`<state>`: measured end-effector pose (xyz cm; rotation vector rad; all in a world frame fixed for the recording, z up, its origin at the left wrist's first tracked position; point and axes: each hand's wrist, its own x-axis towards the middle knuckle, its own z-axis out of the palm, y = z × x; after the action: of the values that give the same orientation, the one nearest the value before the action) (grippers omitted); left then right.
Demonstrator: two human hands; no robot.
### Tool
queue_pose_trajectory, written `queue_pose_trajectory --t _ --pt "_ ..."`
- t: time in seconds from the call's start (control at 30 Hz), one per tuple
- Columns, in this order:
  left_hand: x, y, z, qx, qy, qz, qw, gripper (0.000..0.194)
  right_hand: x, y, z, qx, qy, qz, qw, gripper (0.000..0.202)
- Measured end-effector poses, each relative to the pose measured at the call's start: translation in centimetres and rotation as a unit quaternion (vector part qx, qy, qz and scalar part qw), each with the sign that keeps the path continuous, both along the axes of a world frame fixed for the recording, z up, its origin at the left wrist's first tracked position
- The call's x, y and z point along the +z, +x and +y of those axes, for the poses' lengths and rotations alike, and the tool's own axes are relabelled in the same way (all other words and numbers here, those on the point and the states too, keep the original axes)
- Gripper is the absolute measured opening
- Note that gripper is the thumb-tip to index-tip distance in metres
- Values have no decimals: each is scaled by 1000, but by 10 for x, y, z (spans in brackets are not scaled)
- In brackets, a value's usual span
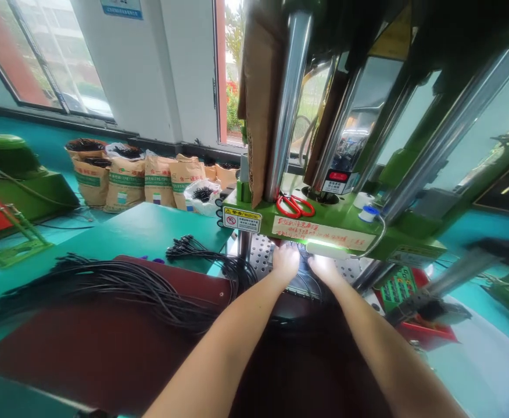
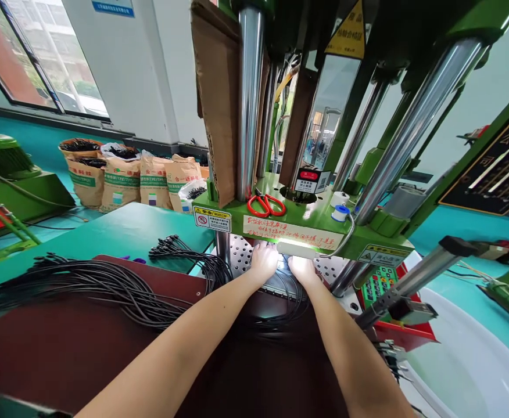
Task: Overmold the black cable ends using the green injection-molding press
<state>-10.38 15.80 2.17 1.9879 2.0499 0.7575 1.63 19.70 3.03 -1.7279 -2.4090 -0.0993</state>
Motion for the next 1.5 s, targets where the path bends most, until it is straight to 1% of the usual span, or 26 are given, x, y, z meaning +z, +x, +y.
queue_pose_trajectory --t 0.07,0.2,0.3,0.37,0.5,0.63,0.8,0.93,1.1,1.2,1.33,1.5 --pt "4 3 -2 6 10 2 1000 29 1 4 1 22 8 1 1000 27" --pt "10 17 -8 16 37 -3 999 34 2 16 1 96 20 -1 995 30" --pt "8 26 -8 10 33 -4 999 32 1 22 -4 137 21 -10 990 28" --pt "5 26 -6 12 25 -3 1000 28 1 21 -7 147 27 -18 989 26" --pt "1 19 -5 4 32 3 999 29 -1 6 -8 139 47 -44 988 24" --pt "-2 12 -6 -16 49 14 999 29 -2 -4 -1 134 66 -67 987 27" --pt "-7 10 -2 -24 58 30 998 27 -8 6 -4 151 88 -97 980 31" --pt "-9 11 -1 -16 59 45 997 28 -14 12 -12 146 107 -123 976 35" --pt "-9 10 -2 -6 61 63 996 27 -10 9 -8 139 119 -131 974 32" --pt "-9 9 -2 -6 63 72 995 25 -7 7 -4 132 110 -127 977 31" --pt "-10 8 -1 -4 65 80 995 24 -5 9 1 117 77 -104 985 30" --pt "-11 7 -1 -7 63 81 995 21 -5 24 5 82 45 -46 995 26"
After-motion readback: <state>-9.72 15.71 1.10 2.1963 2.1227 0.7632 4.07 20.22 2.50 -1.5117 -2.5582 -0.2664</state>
